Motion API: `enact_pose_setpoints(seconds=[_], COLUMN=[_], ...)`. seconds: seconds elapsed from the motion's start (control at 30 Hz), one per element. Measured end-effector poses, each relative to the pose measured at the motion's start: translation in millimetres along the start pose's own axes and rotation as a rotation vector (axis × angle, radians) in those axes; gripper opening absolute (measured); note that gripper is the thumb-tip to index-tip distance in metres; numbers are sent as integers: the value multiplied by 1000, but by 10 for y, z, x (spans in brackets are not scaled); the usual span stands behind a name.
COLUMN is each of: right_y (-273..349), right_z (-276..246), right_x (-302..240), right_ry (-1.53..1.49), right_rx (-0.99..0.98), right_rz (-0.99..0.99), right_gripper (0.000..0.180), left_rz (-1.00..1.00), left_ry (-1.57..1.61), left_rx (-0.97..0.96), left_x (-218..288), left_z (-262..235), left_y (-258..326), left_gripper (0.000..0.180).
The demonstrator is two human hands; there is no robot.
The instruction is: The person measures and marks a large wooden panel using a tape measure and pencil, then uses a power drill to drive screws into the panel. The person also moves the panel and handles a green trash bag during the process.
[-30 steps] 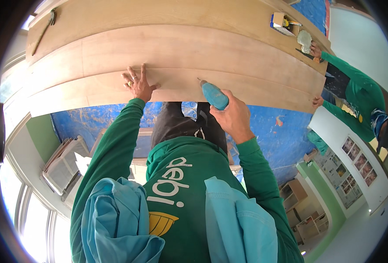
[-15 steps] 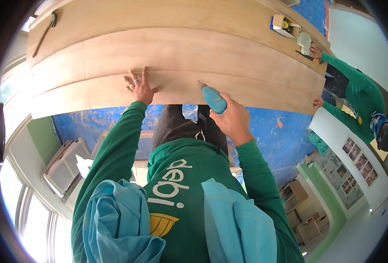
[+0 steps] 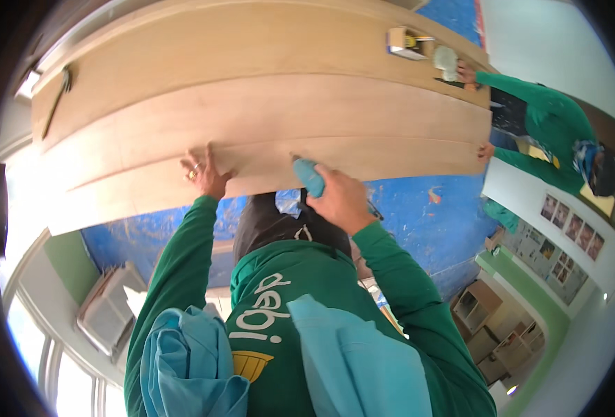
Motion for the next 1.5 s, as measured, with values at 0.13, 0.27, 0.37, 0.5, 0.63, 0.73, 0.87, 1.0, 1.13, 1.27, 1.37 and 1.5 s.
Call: enact_pose_setpoints(seconds=[0.13, 0.27, 0.37, 0.5, 0.63, 0.73, 0.87, 1.0, 1.13, 1.27, 1.37, 1.5], right_y=[79, 62, 51, 49, 29, 6, 29, 40, -6, -4, -6, 4], right_z=[28, 67, 99, 71, 32, 9, 28, 8, -2, 20, -14, -1], right_x=[37, 121, 183, 118, 93, 82, 113, 116, 96, 62, 36, 36], right_ry=[41, -66, -61, -71, -63, -61, -78, -76, -59, -64, -46, -31], right_rx=[-4, 18, 59, -45, -59, -85, -56, -58, -83, -50, -76, -18], right_rz=[43, 36, -20, 76, 105, 110, 73, 111, 131, 74, 114, 28], right_gripper=[66, 61, 60, 59, 58, 59, 60, 52, 51, 53, 53, 53], left_rz=[11, -8, -11, 8, -17, -184, 1, -254, -366, -399, -384, -397], left_ry=[30, 9, -60, 105, 478, 703, 554, 195, 121, 131, 118, 127], left_rx=[-59, -84, -69, 152, 186, 47, 93, 50, -135, -103, -97, -98], left_x=[145, 115, 88, 169, 708, 938, 946, 473, 228, 203, 219, 229], left_z=[-174, -165, -144, -170, -775, -903, -813, -598, -437, -336, -340, -353], left_y=[-47, -59, -22, -192, -197, -254, -316, -192, -13, 6, 6, -18], left_gripper=[127, 128, 126, 96, 73, 82, 75, 126, 148, 149, 148, 148])
Point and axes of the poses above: each hand's wrist, its own y-axis away from the middle knuckle, its own z-axis out of the palm, x = y × z, the point moved 4 cm from there along -y, towards the middle knuckle
